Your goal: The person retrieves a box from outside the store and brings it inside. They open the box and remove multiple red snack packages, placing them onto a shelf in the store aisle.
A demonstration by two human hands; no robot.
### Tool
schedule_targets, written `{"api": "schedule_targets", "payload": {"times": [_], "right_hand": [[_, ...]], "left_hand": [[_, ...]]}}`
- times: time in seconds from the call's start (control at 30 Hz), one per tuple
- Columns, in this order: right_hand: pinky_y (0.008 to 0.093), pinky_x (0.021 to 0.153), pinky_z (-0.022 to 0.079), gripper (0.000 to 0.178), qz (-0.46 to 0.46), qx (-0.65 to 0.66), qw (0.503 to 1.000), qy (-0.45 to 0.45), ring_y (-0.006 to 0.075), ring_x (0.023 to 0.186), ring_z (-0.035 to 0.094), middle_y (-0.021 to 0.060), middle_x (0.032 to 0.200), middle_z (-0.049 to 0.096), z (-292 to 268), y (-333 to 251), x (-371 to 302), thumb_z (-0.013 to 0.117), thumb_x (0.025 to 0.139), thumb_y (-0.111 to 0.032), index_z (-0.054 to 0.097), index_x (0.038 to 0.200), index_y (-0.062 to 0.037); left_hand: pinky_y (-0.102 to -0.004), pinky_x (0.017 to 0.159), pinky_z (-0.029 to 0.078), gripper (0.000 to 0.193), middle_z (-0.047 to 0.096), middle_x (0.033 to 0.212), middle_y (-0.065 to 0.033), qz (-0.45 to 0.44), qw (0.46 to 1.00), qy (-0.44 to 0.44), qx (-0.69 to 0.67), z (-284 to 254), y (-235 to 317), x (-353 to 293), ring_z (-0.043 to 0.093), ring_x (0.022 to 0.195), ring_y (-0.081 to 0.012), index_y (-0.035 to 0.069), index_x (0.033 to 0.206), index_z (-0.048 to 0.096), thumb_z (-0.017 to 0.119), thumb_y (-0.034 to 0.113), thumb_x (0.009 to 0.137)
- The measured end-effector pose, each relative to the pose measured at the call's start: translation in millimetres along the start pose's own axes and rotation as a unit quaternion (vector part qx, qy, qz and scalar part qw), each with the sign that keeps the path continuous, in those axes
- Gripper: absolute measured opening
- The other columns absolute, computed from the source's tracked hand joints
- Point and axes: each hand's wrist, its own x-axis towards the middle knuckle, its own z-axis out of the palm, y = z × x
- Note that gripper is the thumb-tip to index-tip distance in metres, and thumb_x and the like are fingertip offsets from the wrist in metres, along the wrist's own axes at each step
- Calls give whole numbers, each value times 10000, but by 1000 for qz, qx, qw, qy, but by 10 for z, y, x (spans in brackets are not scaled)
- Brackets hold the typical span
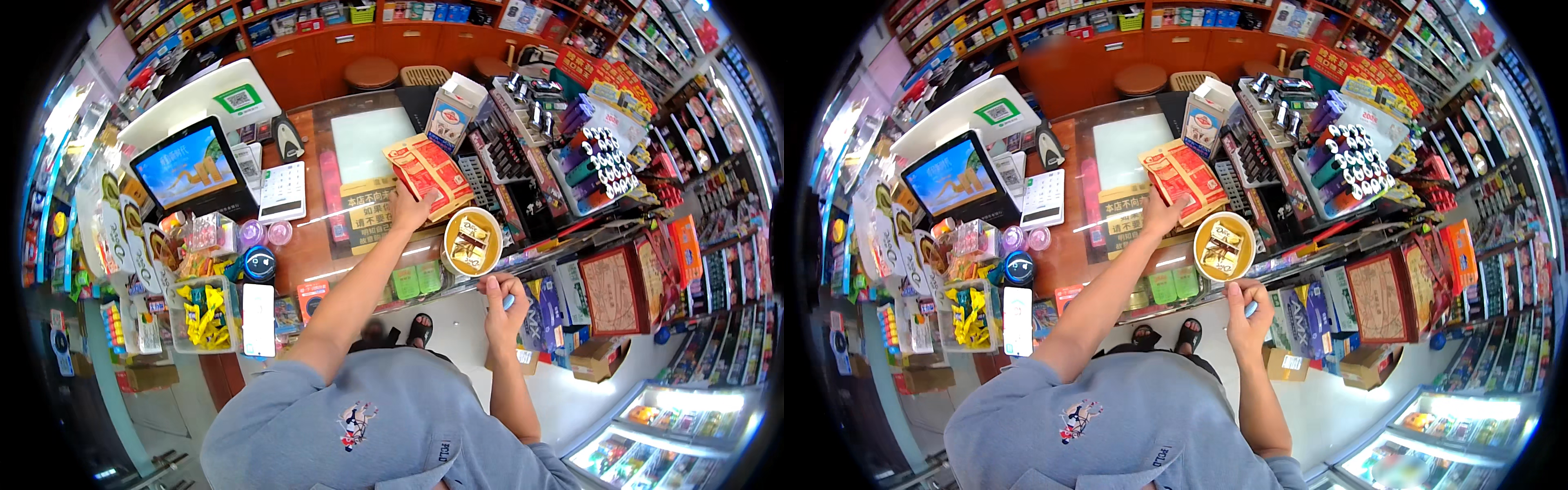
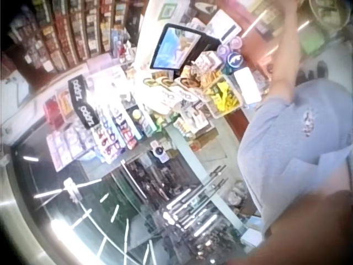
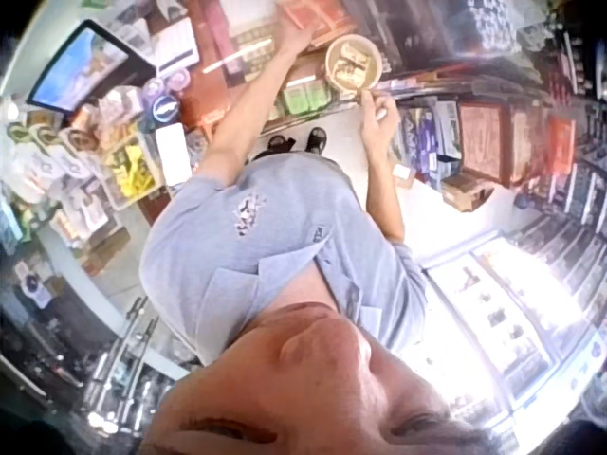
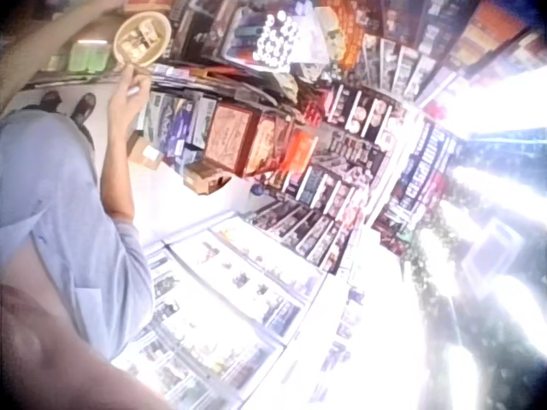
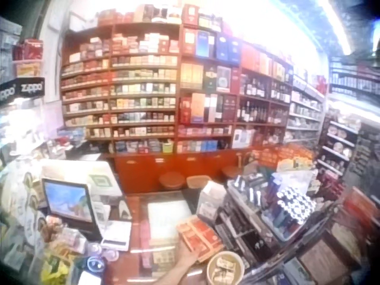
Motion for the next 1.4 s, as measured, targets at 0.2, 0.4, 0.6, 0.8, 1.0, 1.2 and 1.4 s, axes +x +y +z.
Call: {"api": "schedule_targets", "payload": {"times": [0.2,0.4,0.6,0.8,1.0,1.2,1.4], "right_hand": [[295,686,543,278,99,-28,990,93,162,775,648,127,886,652,-166,55,-470,652,919,-35,397,807,-46],[270,548,500,308,191,-11,972,138,141,641,646,105,731,635,-680,-140,-872,721,892,-143,432,900,-35],[258,509,454,384,265,-125,938,187,88,595,568,54,694,586,-1299,-495,-1434,713,915,-313,469,987,-25],[234,571,421,252,191,75,938,280,80,634,488,44,787,572,-2411,-262,-2494,407,1074,-291,438,1058,-42],[236,554,440,208,203,74,885,413,81,586,494,44,755,576,-3551,-151,-3691,438,1060,-251,449,1085,-44],[245,603,478,205,191,71,839,504,99,656,585,111,888,692,-4453,-37,-4680,508,1031,-215,504,1104,-23],[248,625,485,232,199,128,775,586,108,704,607,96,879,699,-5138,240,-4996,561,1011,-220,582,1065,5]], "left_hand": [[-446,1076,364,818,482,1366,-290,-9,993,61,-99,-341,28,-392,476,1265,-380,-110,1380,410,655,507,902],[-279,724,453,188,625,993,-84,298,912,-152,-236,-504,523,-2066,552,823,-148,11,1051,608,668,103,899],[-246,644,438,108,654,858,-48,197,825,-477,-230,59,709,-3218,564,727,-98,21,955,655,671,111,899],[-226,673,461,170,671,848,-17,125,741,-632,-188,939,886,-4349,575,730,-72,18,989,658,619,182,966],[-244,692,471,252,677,899,-31,62,620,-771,-133,1958,1099,-5916,593,774,-82,29,1050,648,565,262,1005],[-235,654,451,251,669,887,-8,51,585,-808,-46,2863,1167,-6813,604,761,-79,57,1008,647,553,289,1007],[-249,594,449,238,669,854,-21,29,652,-757,29,4207,1172,-6983,610,693,-92,65,990,647,632,299,953]]}}
